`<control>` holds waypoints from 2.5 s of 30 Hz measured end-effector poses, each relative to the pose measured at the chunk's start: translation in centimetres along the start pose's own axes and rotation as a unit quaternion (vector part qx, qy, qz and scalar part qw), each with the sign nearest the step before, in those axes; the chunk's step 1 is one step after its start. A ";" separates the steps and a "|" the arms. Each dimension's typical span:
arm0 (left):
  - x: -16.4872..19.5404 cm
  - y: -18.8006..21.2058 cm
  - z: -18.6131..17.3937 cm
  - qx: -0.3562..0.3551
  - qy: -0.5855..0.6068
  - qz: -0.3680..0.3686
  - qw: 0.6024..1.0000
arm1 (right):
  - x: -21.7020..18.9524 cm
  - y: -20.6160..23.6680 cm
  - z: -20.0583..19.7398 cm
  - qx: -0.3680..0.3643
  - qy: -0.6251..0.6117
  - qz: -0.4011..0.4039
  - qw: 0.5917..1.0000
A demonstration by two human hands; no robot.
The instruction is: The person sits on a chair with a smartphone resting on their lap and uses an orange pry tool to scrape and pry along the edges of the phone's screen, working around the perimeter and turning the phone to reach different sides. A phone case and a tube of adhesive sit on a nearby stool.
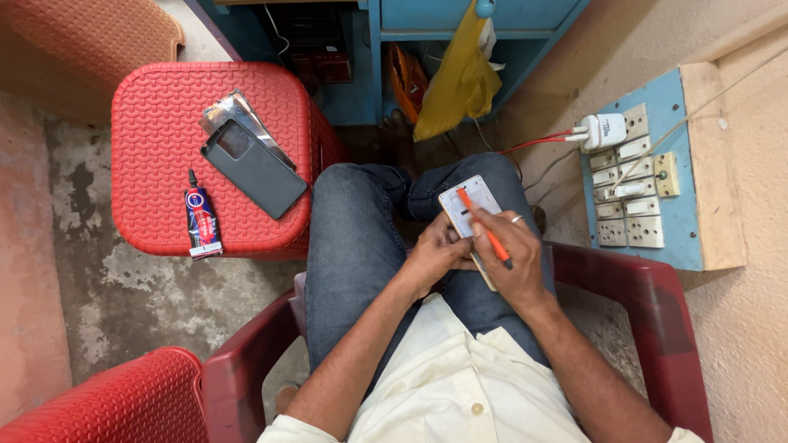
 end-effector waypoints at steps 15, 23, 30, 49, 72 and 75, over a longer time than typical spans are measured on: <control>-0.5 -0.4 -0.5 0.007 -0.019 0.013 1.000 | 0.3 0.3 0.8 -0.031 -0.007 -0.049 0.998; -1.3 -0.5 -1.0 0.018 -0.025 0.005 0.999 | 0.3 0.3 1.0 -0.053 -0.001 -0.051 0.997; -0.8 -0.4 -0.6 0.000 -0.013 0.012 1.000 | -0.2 0.4 1.2 -0.068 0.006 -0.074 0.995; 0.3 0.0 -0.1 0.009 -0.017 -0.018 1.000 | 3.5 0.6 -1.3 0.068 -0.004 0.140 0.988; 0.8 0.5 0.0 -0.009 -0.021 -0.007 1.000 | 0.3 0.3 0.8 -0.054 -0.043 -0.029 0.997; 0.7 0.4 0.1 -0.016 -0.010 -0.004 1.000 | 0.6 0.3 0.6 -0.056 -0.059 -0.011 0.997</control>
Point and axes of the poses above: each hand's wrist, its own y-axis away from the middle knuckle, its own z-axis out of the palm, x = y × z, the point moved 8 cm from there along -y, towards the middle knuckle, and after that the axes turned 2 degrees about -y, right-handed, at the moved point
